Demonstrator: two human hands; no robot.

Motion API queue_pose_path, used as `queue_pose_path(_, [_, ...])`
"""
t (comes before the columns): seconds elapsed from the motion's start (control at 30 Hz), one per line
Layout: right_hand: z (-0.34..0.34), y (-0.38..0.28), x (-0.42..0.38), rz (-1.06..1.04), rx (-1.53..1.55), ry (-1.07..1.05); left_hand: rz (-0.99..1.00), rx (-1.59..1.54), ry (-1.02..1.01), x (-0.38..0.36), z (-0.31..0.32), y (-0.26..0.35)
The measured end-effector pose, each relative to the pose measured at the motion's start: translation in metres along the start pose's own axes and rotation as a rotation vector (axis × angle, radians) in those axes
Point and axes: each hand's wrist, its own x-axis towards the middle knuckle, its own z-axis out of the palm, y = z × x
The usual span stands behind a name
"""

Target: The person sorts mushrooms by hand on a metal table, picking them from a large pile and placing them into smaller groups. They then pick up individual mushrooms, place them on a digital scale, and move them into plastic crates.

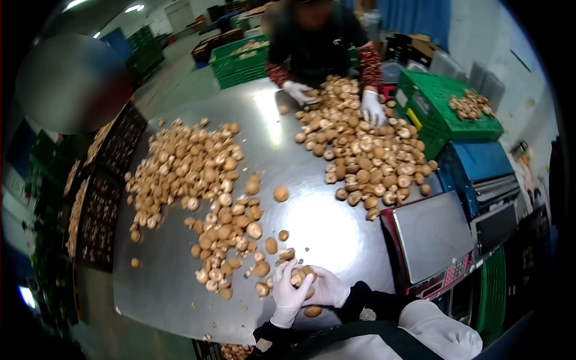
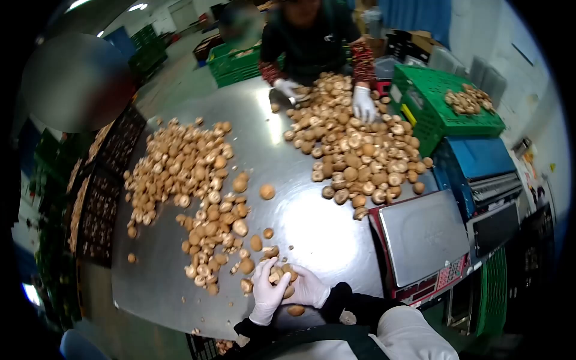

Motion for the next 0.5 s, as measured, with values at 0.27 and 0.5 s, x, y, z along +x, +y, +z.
queue_pose_path(0.27, [-0.026,-0.061,-0.002,-0.348,0.386,-0.309,0.276,0.28,-0.35,0.081,0.045,0.062])
queue_pose_path(0.5, [0.063,-0.243,-0.026,-0.983,0.413,-0.186,0.555,0.121,-0.05,0.136,0.033,0.121])
